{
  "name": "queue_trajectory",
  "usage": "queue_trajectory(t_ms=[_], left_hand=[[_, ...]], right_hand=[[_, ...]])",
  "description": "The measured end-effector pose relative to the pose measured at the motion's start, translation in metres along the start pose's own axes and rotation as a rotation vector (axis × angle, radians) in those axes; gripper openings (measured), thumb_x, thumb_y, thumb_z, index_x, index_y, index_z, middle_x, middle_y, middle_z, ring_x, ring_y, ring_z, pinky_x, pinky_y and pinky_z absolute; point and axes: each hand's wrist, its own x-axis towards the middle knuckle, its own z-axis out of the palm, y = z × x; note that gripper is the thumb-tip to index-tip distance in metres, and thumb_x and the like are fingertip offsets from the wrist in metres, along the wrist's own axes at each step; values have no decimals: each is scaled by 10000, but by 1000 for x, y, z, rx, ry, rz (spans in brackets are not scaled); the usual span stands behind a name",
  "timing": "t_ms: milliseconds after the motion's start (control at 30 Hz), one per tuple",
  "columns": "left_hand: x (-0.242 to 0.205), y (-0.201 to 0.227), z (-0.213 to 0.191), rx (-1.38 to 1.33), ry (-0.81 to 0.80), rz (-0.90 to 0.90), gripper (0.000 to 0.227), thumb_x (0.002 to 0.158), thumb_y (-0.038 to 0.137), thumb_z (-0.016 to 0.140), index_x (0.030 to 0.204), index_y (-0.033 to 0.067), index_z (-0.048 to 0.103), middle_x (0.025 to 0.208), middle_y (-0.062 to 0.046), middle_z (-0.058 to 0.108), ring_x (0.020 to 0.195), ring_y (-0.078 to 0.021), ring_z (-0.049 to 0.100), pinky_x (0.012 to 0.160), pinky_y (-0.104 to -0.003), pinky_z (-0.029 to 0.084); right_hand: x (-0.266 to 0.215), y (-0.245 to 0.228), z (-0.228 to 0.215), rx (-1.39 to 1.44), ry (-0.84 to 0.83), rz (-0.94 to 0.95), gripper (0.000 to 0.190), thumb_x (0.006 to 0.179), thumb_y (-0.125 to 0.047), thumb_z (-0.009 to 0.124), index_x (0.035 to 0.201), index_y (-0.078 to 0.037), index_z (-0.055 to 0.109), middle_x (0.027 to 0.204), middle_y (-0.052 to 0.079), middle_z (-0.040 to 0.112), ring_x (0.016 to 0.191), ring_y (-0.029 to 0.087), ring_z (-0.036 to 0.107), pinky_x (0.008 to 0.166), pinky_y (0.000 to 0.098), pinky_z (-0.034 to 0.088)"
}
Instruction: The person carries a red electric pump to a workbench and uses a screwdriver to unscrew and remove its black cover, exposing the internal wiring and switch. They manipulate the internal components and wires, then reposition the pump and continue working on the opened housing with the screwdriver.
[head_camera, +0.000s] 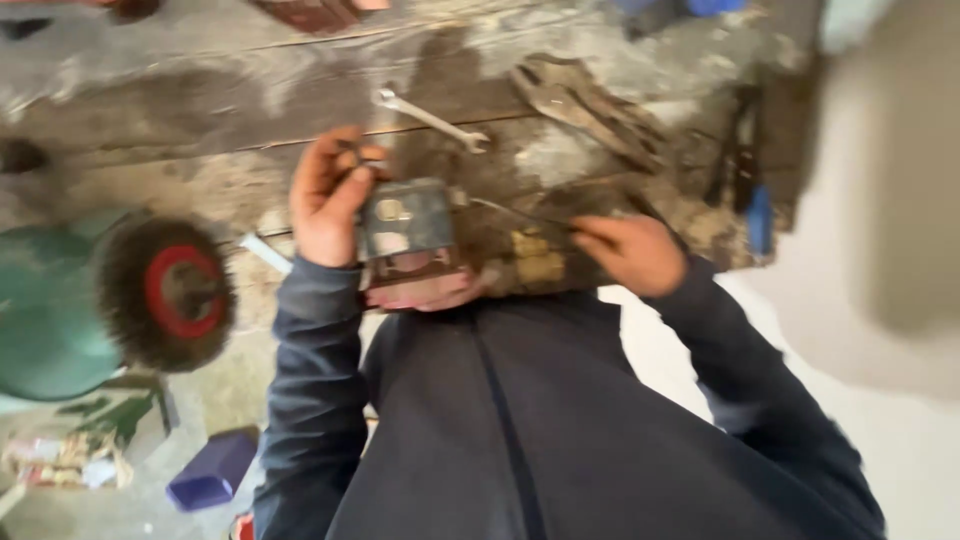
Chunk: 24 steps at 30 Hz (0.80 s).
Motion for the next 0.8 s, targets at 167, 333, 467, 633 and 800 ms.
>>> queue_trajectory(t_ms=[167,333,467,633,800], left_hand=[[0,-7,-2,94,-26,121,431,1081,8,566,1504,-18,489,1282,-141,664,1245,-223,643,1075,-425,571],[-6,-6,0,211,24,160,451,1157,67,542,1592,-25,464,1329,-168,661,1252,-232,639,1055,-405,566],[-23,4,8,361,64,259,584,1146,121,611,1639,65,303,1459,-216,641,1233,-240,644,1131,-383,524],[-37,28,37,1227,-80,521,512,1105,210,681,1539,9,498,1579,-266,497,1463,-419,511,1246,-486,410],[-32,26,47,1358,-209,548,479,1025,214,654,1453,5,608,1553,-240,543,1480,-487,458,1265,-562,353]], right_hand=[[15,-16,-3,-425,-82,-9,218,927,-309,643,1094,-274,779,781,136,728,670,372,671,579,517,487],[15,-4,-22,-397,3,-97,242,972,-364,621,1117,-234,764,848,100,754,735,369,679,574,517,490],[-8,13,-3,-179,142,-216,276,1008,-377,620,1178,-191,734,996,89,766,821,335,707,656,449,549],[-44,6,21,-38,227,-29,444,979,-381,650,1337,-119,655,1037,125,745,865,341,705,691,449,544],[-80,12,55,-114,437,76,395,999,-370,648,1290,-103,661,1042,130,744,902,339,707,722,435,556]])
